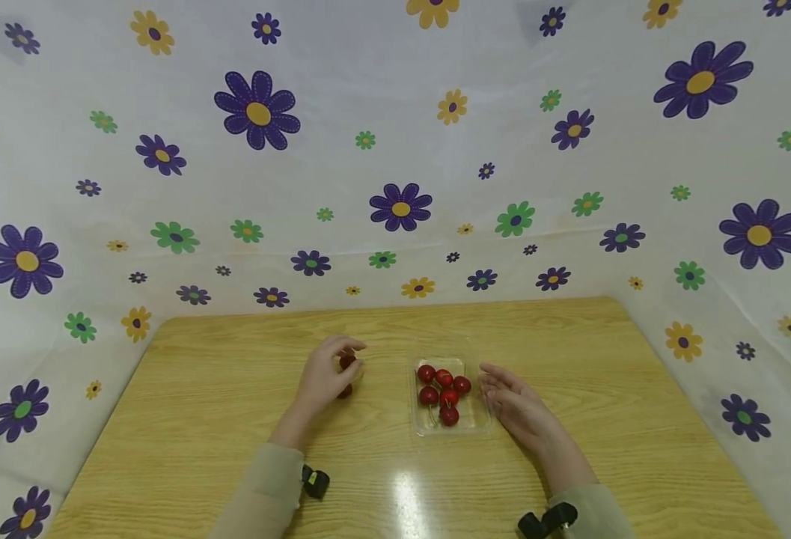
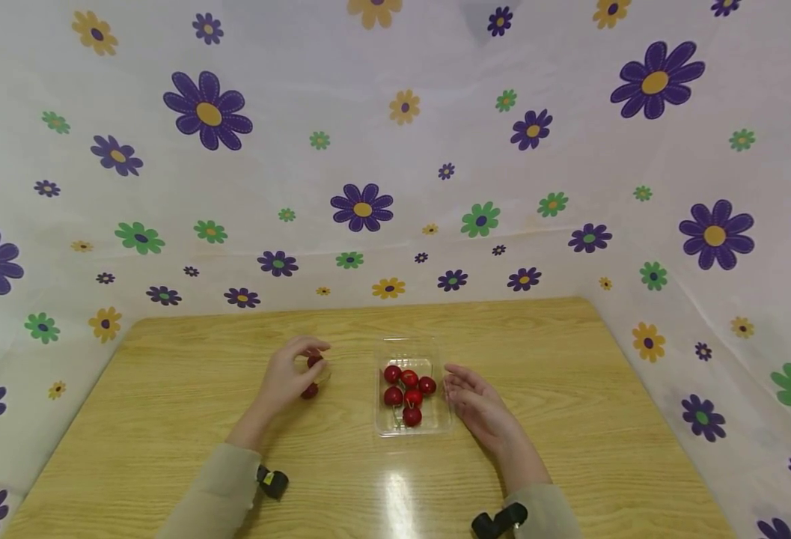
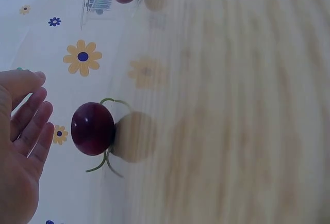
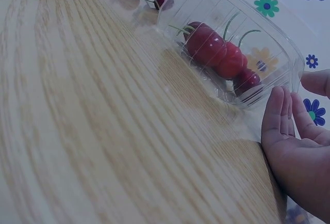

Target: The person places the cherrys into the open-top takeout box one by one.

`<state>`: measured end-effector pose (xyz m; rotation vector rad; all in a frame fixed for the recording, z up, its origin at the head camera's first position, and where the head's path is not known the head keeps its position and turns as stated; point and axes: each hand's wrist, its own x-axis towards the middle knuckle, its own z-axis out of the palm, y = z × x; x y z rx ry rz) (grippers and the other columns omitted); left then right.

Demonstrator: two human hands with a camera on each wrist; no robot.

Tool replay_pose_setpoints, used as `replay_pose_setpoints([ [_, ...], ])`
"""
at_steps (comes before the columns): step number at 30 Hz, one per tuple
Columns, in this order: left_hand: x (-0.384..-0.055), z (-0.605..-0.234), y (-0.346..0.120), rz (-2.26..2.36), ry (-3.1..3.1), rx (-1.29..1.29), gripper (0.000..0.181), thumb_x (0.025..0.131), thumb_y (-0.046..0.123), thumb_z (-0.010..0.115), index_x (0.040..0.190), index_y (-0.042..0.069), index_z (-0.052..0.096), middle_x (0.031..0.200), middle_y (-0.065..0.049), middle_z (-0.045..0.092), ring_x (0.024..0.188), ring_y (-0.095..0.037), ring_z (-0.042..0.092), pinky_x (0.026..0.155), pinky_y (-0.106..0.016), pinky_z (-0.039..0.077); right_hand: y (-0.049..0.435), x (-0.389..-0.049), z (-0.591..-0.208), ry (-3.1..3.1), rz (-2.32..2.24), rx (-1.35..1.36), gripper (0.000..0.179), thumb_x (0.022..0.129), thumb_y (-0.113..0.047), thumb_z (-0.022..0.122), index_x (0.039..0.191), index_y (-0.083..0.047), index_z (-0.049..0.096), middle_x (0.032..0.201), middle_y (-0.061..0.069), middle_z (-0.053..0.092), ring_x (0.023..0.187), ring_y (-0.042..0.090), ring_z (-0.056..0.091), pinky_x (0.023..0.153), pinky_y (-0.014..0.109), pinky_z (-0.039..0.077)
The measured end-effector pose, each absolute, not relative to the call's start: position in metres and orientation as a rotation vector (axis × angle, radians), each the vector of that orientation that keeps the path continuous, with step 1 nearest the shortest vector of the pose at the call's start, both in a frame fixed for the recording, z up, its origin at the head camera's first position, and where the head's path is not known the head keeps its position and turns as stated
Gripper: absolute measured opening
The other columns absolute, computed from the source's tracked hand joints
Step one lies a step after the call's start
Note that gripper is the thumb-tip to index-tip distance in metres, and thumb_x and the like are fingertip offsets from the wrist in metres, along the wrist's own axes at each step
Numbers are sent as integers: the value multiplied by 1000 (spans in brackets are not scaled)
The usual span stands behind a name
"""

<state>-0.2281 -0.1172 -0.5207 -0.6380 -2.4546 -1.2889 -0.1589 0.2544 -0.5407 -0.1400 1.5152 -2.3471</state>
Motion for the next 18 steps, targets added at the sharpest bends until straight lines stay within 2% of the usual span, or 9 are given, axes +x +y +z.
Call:
replay_pose_setpoints([
  [9,-232,-524,-128,-1283,-2551,-525,23,93,-1,78,116,2,76,116,-14,75,101,-30,69,93,-50,60,255,-159,-542,1525,-2346,-121,45,107,6,46,131,-28,63,121,-11,63,112,2,62,100,17,53],
  [18,-236,-530,-136,-1300,-2602,-459,25,92,1,80,116,5,76,116,-13,74,102,-31,70,95,-51,60,254,-159,-542,1523,-2351,-136,45,107,7,46,130,-28,63,120,-12,65,110,2,62,98,17,53],
])
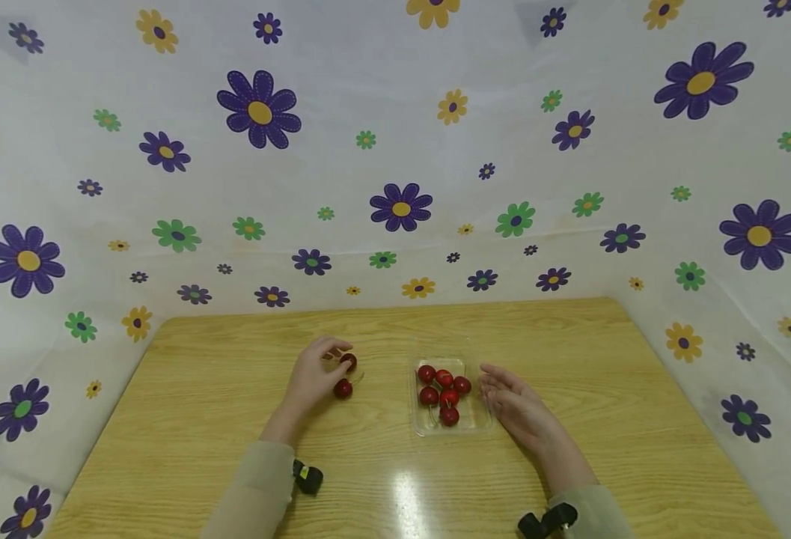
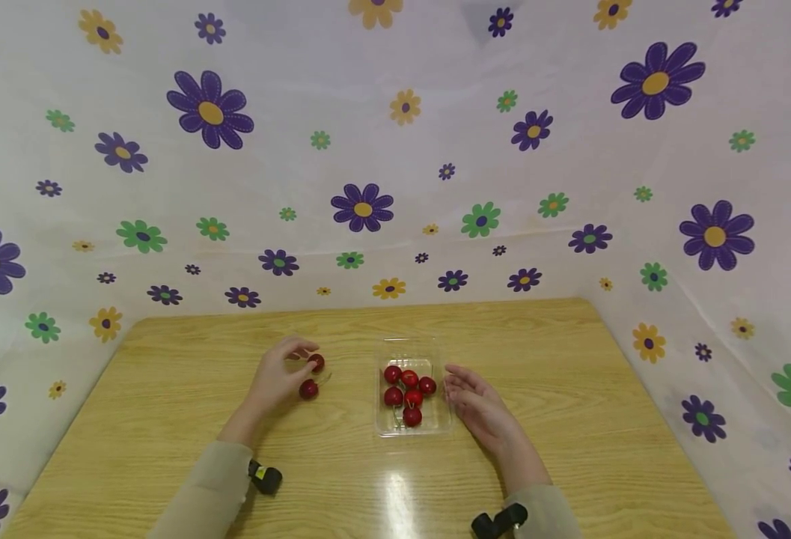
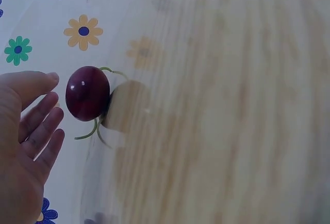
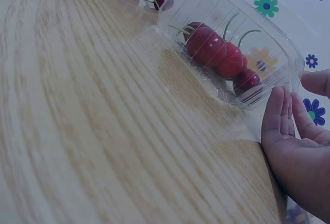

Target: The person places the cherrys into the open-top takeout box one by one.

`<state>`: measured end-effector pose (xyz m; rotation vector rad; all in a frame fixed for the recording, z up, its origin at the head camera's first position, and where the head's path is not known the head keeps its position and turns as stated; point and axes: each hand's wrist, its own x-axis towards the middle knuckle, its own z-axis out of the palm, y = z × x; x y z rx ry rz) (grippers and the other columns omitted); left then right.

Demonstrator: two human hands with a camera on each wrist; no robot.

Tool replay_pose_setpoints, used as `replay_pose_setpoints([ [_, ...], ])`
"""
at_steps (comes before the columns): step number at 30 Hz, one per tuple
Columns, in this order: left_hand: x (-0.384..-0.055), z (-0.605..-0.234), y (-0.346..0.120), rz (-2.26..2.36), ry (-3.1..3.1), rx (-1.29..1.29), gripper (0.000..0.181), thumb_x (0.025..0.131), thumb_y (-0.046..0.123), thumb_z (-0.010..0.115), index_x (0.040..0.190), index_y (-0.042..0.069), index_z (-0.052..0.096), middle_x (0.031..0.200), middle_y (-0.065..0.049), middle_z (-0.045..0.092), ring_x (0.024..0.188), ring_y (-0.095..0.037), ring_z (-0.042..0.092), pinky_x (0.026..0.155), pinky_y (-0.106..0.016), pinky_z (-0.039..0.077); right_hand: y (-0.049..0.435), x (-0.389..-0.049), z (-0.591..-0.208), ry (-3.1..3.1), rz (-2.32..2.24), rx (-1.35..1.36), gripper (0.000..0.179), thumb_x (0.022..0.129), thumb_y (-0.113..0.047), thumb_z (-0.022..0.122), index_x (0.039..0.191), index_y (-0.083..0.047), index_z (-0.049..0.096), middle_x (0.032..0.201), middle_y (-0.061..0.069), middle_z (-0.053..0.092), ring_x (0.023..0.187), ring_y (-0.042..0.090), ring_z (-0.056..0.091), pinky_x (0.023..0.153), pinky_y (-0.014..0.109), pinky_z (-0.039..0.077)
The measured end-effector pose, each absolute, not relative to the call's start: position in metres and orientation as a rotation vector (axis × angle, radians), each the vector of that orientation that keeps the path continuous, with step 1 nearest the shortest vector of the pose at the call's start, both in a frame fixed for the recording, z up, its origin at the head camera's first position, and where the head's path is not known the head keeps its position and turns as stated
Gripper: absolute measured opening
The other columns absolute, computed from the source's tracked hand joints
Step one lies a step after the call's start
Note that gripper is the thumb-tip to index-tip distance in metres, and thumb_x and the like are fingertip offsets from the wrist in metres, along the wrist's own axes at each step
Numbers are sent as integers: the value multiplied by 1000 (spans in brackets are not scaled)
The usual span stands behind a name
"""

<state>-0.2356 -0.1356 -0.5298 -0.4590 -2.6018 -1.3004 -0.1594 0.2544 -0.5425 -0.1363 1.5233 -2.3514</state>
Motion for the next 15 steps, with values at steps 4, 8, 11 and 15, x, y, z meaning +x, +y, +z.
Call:
replay_pose_setpoints([
  [4,-237,-532,-138,-1322,-2641,-433,26,93,3,80,118,7,75,118,-12,74,105,-30,69,97,-49,59,254,-159,-542,1531,-2347,-125,45,107,6,46,131,-27,62,120,-12,64,111,2,62,98,17,53],
  [8,-239,-535,-141,-1328,-2666,-415,28,92,5,81,120,7,75,119,-12,73,106,-30,69,99,-49,58,254,-159,-541,1540,-2341,-110,44,107,6,47,132,-27,62,121,-12,63,112,2,61,98,17,53],
  [11,-241,-537,-142,-1328,-2680,-414,29,92,6,81,121,7,75,119,-13,73,107,-30,69,100,-49,57,254,-158,-540,1546,-2339,-100,43,106,6,47,132,-26,61,121,-11,63,112,2,61,98,17,53],
  [15,-242,-539,-143,-1328,-2707,-410,31,93,7,81,122,6,74,119,-15,72,109,-32,69,101,-50,57,254,-158,-539,1557,-2332,-77,43,107,6,47,132,-27,61,121,-11,62,113,2,61,99,17,53],
])
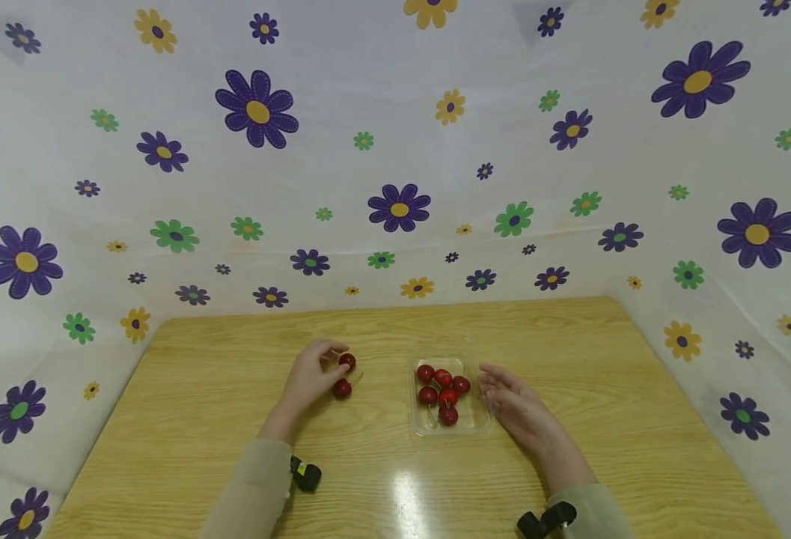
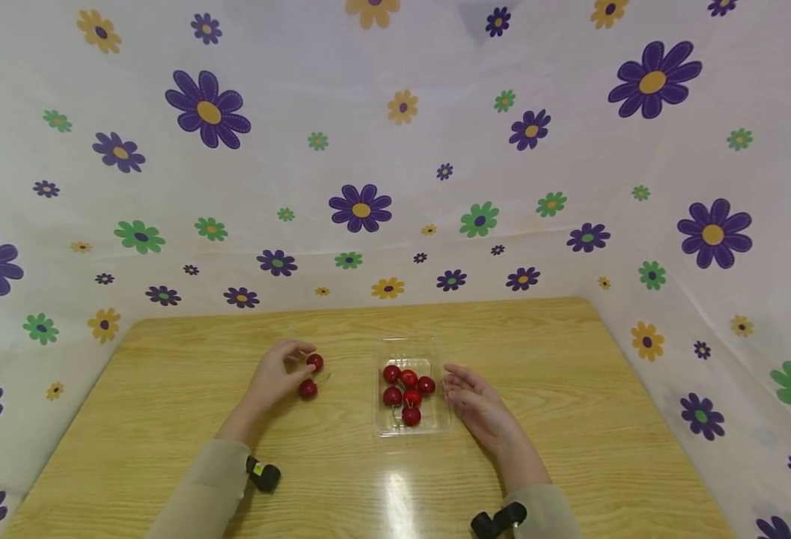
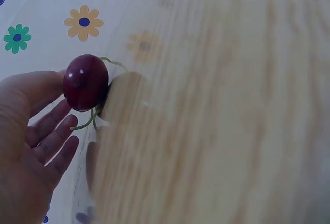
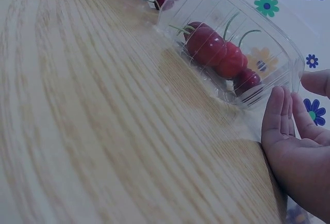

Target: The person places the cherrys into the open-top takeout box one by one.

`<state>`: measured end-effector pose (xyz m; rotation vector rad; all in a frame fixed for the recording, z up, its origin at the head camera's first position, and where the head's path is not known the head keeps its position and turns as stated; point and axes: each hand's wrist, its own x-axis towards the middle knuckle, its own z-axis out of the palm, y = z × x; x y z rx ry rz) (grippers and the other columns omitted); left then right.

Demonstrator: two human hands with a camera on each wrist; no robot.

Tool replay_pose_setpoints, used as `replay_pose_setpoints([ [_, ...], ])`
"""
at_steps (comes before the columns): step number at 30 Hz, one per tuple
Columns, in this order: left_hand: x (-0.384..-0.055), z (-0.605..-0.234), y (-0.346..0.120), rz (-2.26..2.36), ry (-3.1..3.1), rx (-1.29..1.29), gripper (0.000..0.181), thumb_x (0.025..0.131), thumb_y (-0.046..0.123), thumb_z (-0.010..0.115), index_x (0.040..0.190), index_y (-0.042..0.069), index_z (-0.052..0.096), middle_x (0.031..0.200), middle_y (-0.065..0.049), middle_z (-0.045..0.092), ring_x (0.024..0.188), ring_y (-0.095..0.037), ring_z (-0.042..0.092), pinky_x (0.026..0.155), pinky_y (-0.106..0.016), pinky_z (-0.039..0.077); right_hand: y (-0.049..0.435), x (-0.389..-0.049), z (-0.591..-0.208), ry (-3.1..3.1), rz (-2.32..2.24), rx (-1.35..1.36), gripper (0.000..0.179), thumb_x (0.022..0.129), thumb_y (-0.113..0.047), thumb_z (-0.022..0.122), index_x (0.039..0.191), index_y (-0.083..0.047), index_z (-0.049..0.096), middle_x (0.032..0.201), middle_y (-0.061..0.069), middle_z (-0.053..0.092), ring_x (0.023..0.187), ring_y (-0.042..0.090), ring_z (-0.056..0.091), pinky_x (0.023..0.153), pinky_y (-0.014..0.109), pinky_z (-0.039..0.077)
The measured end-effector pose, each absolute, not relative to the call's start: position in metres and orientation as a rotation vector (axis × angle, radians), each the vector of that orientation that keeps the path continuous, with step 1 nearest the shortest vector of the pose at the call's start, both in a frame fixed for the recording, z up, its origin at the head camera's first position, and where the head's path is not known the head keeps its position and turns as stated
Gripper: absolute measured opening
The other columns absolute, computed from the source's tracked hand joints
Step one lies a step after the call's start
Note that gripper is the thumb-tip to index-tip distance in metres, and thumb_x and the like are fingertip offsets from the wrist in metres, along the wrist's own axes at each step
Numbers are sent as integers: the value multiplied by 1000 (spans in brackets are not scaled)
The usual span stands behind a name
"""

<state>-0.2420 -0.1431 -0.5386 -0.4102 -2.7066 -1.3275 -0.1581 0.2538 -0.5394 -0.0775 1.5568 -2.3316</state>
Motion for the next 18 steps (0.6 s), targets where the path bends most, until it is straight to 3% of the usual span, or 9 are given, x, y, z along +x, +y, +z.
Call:
replay_pose_setpoints([
  [18,-243,-539,-142,-1316,-2802,-350,32,94,10,80,125,4,72,118,-16,71,108,-32,67,99,-50,57,254,-158,-538,1555,-2333,-113,44,107,5,47,133,-27,61,122,-12,63,112,2,61,99,18,53],
])
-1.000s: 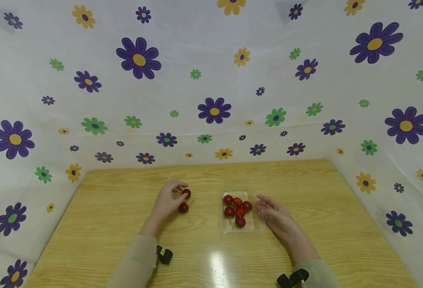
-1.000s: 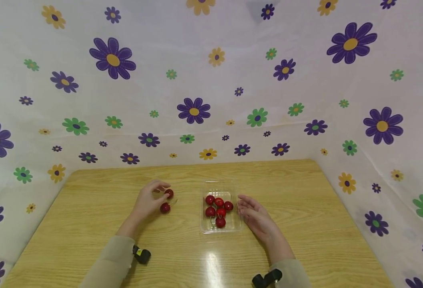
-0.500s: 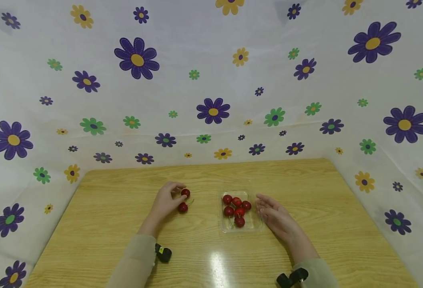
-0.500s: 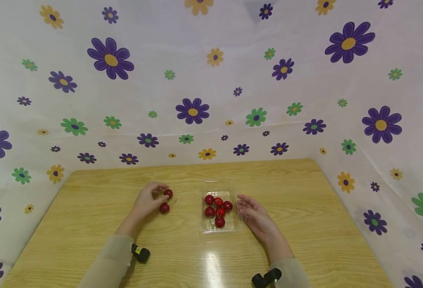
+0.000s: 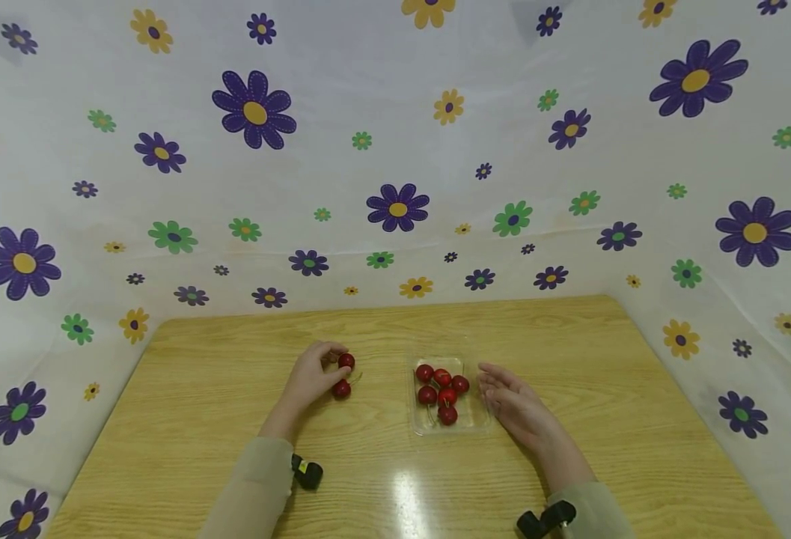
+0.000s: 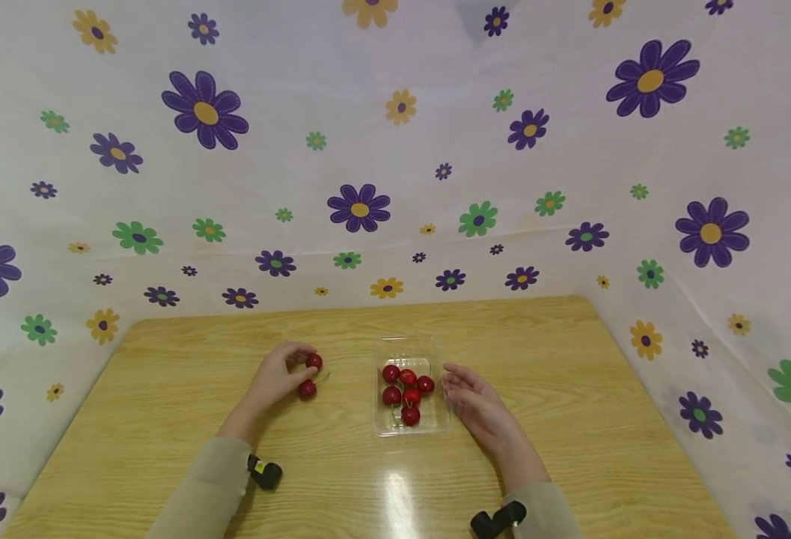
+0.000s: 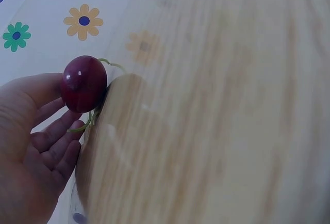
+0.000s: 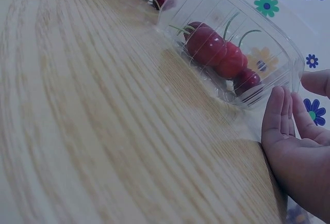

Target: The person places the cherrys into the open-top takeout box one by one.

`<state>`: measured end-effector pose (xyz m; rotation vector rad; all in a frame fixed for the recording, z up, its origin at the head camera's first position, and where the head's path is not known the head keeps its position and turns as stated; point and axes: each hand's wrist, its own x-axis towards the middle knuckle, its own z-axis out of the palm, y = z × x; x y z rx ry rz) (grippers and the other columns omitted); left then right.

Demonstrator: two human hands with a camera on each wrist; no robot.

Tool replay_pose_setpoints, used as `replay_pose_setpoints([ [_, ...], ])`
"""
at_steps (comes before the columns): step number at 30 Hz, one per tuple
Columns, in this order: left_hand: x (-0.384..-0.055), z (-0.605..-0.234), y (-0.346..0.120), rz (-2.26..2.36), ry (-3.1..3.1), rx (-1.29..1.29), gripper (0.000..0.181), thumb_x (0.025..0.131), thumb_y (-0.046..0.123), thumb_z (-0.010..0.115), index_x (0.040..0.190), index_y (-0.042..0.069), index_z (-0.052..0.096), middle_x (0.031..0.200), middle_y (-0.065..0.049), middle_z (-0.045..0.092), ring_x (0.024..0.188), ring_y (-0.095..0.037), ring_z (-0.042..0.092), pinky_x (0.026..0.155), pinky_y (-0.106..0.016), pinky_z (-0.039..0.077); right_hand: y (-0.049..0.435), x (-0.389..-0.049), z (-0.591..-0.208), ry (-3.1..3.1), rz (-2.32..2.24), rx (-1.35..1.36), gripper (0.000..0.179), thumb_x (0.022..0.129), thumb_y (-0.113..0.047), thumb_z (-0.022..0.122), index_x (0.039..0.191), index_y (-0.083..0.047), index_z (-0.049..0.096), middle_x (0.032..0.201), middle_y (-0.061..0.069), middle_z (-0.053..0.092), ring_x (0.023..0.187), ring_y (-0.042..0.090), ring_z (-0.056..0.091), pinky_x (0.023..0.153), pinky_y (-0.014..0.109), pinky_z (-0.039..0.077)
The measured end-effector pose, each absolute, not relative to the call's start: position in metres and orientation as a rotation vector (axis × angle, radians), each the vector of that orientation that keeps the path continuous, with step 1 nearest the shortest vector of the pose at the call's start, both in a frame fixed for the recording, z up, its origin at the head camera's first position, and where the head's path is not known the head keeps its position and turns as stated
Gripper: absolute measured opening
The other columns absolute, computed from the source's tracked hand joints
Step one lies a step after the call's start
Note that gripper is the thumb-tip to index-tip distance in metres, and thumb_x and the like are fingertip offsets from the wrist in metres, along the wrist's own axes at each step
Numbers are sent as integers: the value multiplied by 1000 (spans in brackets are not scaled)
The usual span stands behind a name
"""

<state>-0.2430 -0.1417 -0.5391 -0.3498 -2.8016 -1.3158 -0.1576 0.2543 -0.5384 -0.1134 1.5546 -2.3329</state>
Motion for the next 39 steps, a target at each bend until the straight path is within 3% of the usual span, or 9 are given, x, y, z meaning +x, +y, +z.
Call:
replay_pose_setpoints([
  [39,-242,-536,-131,-1443,-2649,-413,35,94,6,79,128,5,72,122,-15,71,108,-30,69,101,-49,57,256,-157,-540,1542,-2336,-112,42,106,6,48,132,-25,60,124,-9,59,112,2,60,101,16,52],
])
